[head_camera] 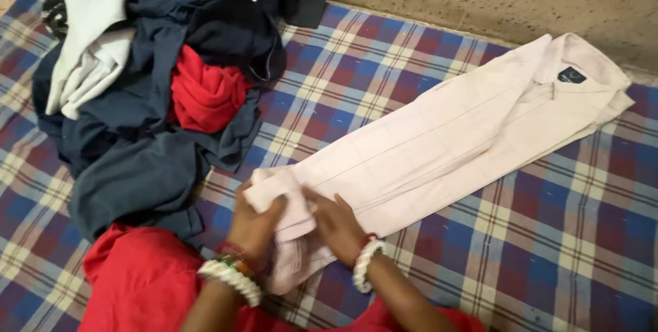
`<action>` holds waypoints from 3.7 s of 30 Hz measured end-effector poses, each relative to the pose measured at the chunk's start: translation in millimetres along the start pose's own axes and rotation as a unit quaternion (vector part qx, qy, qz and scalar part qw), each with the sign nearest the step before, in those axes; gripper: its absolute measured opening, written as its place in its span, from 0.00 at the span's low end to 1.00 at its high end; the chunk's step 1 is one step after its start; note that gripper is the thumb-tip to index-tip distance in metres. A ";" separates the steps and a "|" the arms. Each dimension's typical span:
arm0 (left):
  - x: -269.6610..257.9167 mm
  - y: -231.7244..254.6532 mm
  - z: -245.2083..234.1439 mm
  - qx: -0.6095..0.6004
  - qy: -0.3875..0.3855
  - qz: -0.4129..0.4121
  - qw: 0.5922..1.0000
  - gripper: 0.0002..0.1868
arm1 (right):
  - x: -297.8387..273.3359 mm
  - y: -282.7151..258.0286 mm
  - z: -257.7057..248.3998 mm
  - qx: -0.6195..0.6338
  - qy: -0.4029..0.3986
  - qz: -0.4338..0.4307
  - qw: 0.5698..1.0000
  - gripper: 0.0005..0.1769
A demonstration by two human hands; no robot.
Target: The person folds a light pink striped shirt on a plaid mat, smoothing and aligning it before placing it into a green cardboard box. They then pick up a dark blue shirt and begin buttoning it.
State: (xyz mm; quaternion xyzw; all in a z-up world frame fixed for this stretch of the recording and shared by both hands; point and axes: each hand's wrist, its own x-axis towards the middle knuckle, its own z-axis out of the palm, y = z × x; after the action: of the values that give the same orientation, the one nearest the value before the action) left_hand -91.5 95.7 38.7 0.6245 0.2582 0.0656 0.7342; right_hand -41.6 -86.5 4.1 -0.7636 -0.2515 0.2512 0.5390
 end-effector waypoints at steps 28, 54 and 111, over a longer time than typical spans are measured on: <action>-11.7 -20.0 95.2 0.579 -0.031 0.136 0.804 0.39 | 5.4 25.5 -109.3 -0.076 0.100 0.121 0.985 0.55; 18.8 -69.2 123.6 0.642 -0.041 0.224 0.733 0.34 | 14.5 36.2 -78.8 -0.421 0.120 -0.043 0.898 0.31; 53.1 -56.6 140.6 0.618 -0.041 0.280 0.733 0.33 | 12.2 47.1 -117.4 -0.462 0.178 -0.019 0.869 0.31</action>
State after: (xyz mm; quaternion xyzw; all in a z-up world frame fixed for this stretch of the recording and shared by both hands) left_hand 6.1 -18.3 -18.8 0.9868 0.0251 0.0684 0.1444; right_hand 49.7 -174.1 -7.7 -0.9522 -0.2536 -0.0441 0.1648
